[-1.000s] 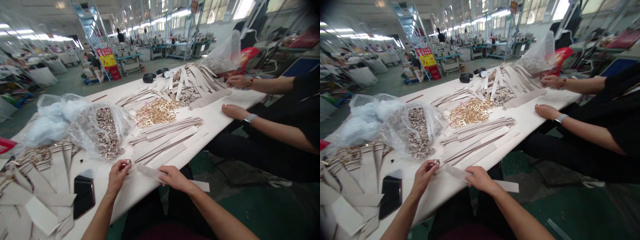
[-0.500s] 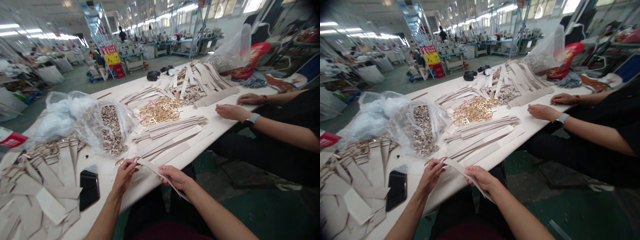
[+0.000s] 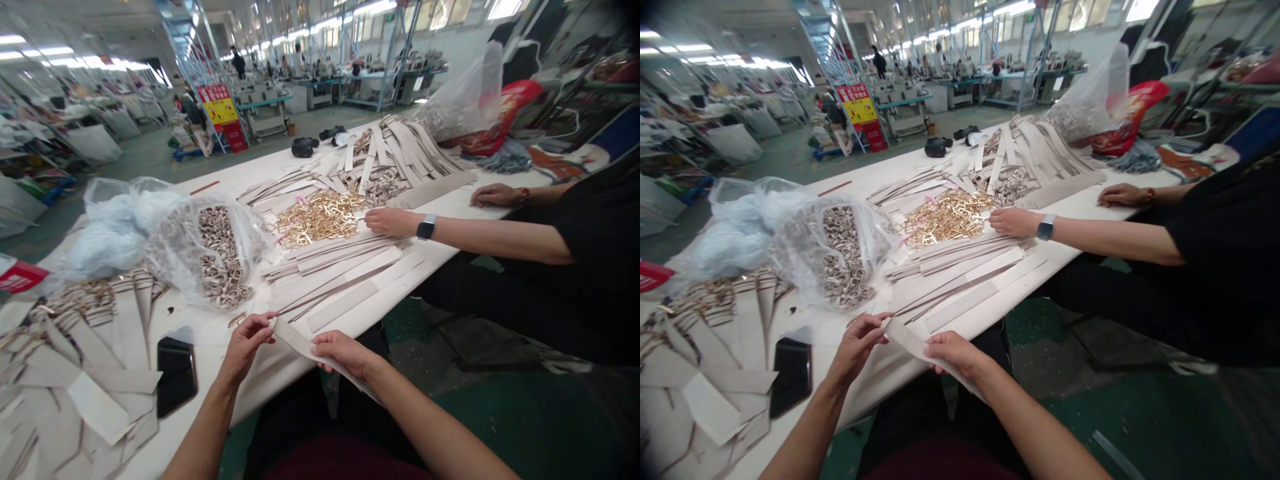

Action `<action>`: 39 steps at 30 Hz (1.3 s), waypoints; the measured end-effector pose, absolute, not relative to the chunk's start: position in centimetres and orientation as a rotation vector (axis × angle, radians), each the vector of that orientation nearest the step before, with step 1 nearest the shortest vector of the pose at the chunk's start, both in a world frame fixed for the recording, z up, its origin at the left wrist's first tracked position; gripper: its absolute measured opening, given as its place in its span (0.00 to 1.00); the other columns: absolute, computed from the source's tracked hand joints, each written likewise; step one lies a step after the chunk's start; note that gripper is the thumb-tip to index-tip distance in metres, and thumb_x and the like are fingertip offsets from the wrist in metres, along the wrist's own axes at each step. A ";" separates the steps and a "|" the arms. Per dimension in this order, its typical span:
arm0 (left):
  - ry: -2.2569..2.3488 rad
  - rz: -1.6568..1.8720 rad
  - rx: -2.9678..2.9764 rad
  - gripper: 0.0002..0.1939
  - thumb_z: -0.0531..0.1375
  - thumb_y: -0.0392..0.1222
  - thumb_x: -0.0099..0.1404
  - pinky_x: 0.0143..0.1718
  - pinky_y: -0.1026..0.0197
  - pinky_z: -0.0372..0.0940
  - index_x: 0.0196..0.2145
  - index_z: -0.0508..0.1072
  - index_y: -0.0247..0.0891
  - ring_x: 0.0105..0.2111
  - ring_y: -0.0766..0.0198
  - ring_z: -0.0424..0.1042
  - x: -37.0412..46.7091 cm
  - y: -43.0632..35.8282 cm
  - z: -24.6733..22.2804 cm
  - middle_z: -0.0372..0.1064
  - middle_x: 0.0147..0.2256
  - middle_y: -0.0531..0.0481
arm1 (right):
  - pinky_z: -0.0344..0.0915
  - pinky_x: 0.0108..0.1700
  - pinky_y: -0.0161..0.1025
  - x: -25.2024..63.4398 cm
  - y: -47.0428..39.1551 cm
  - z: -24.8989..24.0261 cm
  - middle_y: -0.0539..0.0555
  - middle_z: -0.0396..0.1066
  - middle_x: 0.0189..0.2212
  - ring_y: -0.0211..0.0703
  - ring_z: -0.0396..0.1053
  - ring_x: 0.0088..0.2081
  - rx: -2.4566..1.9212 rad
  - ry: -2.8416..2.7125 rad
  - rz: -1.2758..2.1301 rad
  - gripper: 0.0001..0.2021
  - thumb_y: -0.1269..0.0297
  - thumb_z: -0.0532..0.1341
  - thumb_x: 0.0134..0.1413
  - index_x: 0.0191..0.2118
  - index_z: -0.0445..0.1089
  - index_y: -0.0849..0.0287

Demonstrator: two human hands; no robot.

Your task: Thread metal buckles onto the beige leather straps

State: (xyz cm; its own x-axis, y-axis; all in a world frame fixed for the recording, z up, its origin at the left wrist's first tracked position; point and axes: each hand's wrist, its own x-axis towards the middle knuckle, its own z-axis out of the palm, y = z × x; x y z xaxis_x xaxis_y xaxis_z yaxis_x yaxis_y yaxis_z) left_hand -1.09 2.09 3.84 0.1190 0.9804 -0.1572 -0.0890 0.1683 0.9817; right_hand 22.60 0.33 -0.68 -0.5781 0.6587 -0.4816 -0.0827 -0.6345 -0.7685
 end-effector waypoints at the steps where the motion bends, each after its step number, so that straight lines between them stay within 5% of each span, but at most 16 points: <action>1: 1.155 1.051 1.072 0.09 0.66 0.39 0.54 0.31 0.66 0.66 0.29 0.69 0.35 0.35 0.66 0.69 -0.9 2.0 3.7 0.69 0.47 0.46 | 0.54 0.19 0.27 22.5 0.3 -0.3 0.47 0.67 0.19 0.29 0.60 0.16 -1.113 -1.039 2.208 0.11 0.60 0.61 0.44 0.33 0.69 0.63; 4: 1.220 1.043 1.077 0.10 0.66 0.41 0.53 0.30 0.65 0.66 0.29 0.68 0.35 0.36 0.64 0.70 -0.2 1.8 2.6 0.70 0.47 0.45 | 0.61 0.24 0.30 21.8 0.3 1.3 0.48 0.69 0.24 0.34 0.66 0.21 -1.114 -1.258 2.034 0.14 0.60 0.61 0.46 0.39 0.69 0.61; 7: 1.293 1.040 1.075 0.12 0.65 0.45 0.53 0.32 0.62 0.67 0.30 0.68 0.36 0.38 0.61 0.71 0.4 1.6 1.3 0.69 0.47 0.44 | 0.67 0.38 0.37 20.9 0.5 2.4 0.52 0.73 0.37 0.43 0.71 0.35 -1.221 -1.653 1.501 0.23 0.63 0.64 0.44 0.49 0.67 0.58; 11: 1.488 0.982 1.391 0.12 0.64 0.48 0.53 0.39 0.57 0.67 0.31 0.72 0.38 0.45 0.54 0.69 -0.2 1.6 1.0 0.70 0.47 0.44 | 0.62 0.52 0.43 20.3 1.1 2.1 0.59 0.70 0.47 0.50 0.67 0.49 -1.333 -2.016 0.940 0.25 0.64 0.63 0.48 0.54 0.64 0.60; 14: 1.624 1.020 1.625 0.12 0.65 0.47 0.52 0.42 0.59 0.65 0.34 0.76 0.41 0.49 0.54 0.66 -0.5 1.7 2.0 0.68 0.49 0.45 | 0.62 0.51 0.41 20.7 1.5 1.9 0.58 0.71 0.47 0.48 0.68 0.48 -1.293 -2.064 0.943 0.22 0.62 0.60 0.53 0.54 0.63 0.60; 17: 1.564 0.984 1.456 0.17 0.62 0.49 0.57 0.28 0.64 0.65 0.42 0.73 0.40 0.31 0.62 0.70 0.0 1.3 3.3 0.72 0.35 0.48 | 0.62 0.51 0.39 20.9 1.4 2.4 0.57 0.70 0.48 0.47 0.67 0.49 -1.172 -2.118 0.957 0.23 0.61 0.59 0.54 0.56 0.62 0.58; 20: 1.364 0.799 1.270 0.17 0.60 0.51 0.57 0.16 0.68 0.58 0.37 0.72 0.35 0.16 0.69 0.62 1.3 0.2 3.8 0.67 0.20 0.54 | 0.63 0.49 0.42 20.4 0.3 2.6 0.59 0.70 0.47 0.50 0.68 0.47 -1.138 -2.223 0.914 0.25 0.60 0.59 0.54 0.57 0.60 0.59; 26: 1.340 0.906 1.090 0.14 0.60 0.50 0.57 0.14 0.70 0.55 0.32 0.66 0.36 0.12 0.71 0.60 3.0 -1.9 2.3 0.63 0.15 0.58 | 0.66 0.39 0.43 19.5 -1.9 0.4 0.63 0.71 0.40 0.53 0.71 0.38 -1.346 -2.291 0.656 0.24 0.60 0.58 0.55 0.56 0.62 0.64; 35: 1.402 0.899 1.192 0.13 0.55 0.49 0.62 0.17 0.67 0.60 0.36 0.69 0.36 0.16 0.70 0.63 1.8 -3.4 2.0 0.66 0.21 0.54 | 0.68 0.37 0.36 20.5 -2.2 -0.9 0.56 0.74 0.34 0.45 0.74 0.35 -1.169 -2.266 0.646 0.16 0.57 0.50 0.62 0.47 0.72 0.54; 39: 1.758 0.917 1.732 0.11 0.56 0.43 0.62 0.40 0.59 0.65 0.42 0.71 0.39 0.36 0.61 0.69 -0.8 -2.0 2.0 0.70 0.38 0.46 | 0.70 0.43 0.37 21.3 -1.3 -2.8 0.55 0.75 0.40 0.47 0.73 0.42 -1.215 -2.170 0.737 0.17 0.52 0.53 0.59 0.44 0.74 0.53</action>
